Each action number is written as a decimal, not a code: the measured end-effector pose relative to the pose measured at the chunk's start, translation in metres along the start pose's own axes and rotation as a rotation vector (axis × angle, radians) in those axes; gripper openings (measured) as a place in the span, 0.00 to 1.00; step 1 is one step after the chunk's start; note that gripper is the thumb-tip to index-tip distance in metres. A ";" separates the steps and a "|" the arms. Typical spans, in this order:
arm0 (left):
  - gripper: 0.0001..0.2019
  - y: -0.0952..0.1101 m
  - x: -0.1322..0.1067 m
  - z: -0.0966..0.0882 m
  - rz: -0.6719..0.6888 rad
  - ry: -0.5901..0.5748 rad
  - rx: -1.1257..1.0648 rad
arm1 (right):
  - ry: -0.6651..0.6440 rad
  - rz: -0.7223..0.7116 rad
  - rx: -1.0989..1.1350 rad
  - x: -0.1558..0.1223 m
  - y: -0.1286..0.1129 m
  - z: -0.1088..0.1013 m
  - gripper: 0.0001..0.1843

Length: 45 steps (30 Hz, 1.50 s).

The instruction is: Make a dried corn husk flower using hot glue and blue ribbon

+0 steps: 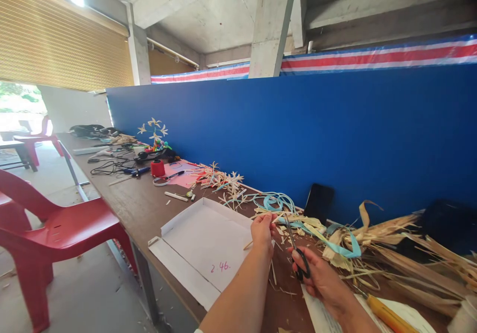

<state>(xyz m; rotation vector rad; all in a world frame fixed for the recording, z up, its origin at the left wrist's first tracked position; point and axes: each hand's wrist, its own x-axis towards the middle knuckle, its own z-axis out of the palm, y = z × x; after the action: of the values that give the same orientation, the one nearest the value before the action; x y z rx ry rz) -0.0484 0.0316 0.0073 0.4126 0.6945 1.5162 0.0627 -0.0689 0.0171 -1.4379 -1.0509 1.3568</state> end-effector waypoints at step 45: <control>0.11 -0.010 -0.015 0.005 -0.085 -0.218 0.306 | 0.395 -0.064 -1.105 -0.001 -0.009 -0.008 0.18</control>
<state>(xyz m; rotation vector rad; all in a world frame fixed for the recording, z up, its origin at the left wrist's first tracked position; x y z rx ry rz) -0.0364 0.0172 0.0075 0.7586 0.7628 1.2646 0.0710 -0.0684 0.0263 -2.2817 -1.6365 0.3230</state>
